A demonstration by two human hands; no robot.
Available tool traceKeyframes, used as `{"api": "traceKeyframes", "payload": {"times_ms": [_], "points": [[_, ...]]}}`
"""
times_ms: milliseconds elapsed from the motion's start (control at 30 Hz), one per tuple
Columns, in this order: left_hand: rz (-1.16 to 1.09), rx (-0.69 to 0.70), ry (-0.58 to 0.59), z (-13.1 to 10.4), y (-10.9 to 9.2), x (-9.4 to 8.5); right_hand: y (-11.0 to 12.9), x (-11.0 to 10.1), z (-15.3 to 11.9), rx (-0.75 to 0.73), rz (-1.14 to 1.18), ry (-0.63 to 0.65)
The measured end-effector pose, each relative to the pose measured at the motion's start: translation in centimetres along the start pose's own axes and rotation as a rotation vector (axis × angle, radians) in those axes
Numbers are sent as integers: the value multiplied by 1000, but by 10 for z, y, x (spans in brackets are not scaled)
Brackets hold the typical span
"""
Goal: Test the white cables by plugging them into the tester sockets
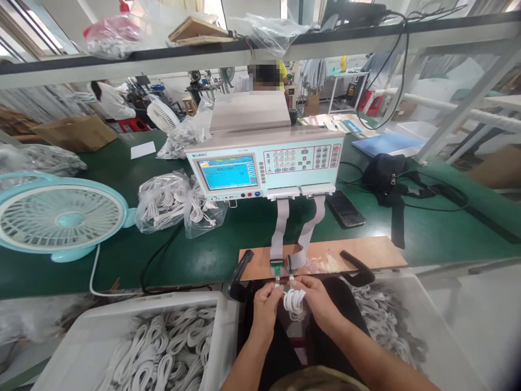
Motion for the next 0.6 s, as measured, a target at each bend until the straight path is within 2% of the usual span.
{"api": "traceKeyframes", "payload": {"times_ms": [267,400,500,600], "points": [[4,34,-13,-2,-1,-1,-5,-1,2,6,1,7],[165,128,-55,3,-3,-5,-6,3,3,-2,20,73],[306,132,-58,1,-4,-3,-11,-2,3,6,20,64],[380,148,-61,-12,-23,-7,-19,-9,6,38,-14,21]]}}
Point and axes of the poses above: each hand's wrist, its own z-axis towards the middle knuckle, its own x-axis out of the palm, y = z × x, the point moved 10 cm from there along z, towards the middle knuckle, and after that the axes turned 6 degrees about -z, right-handed, at the moved point
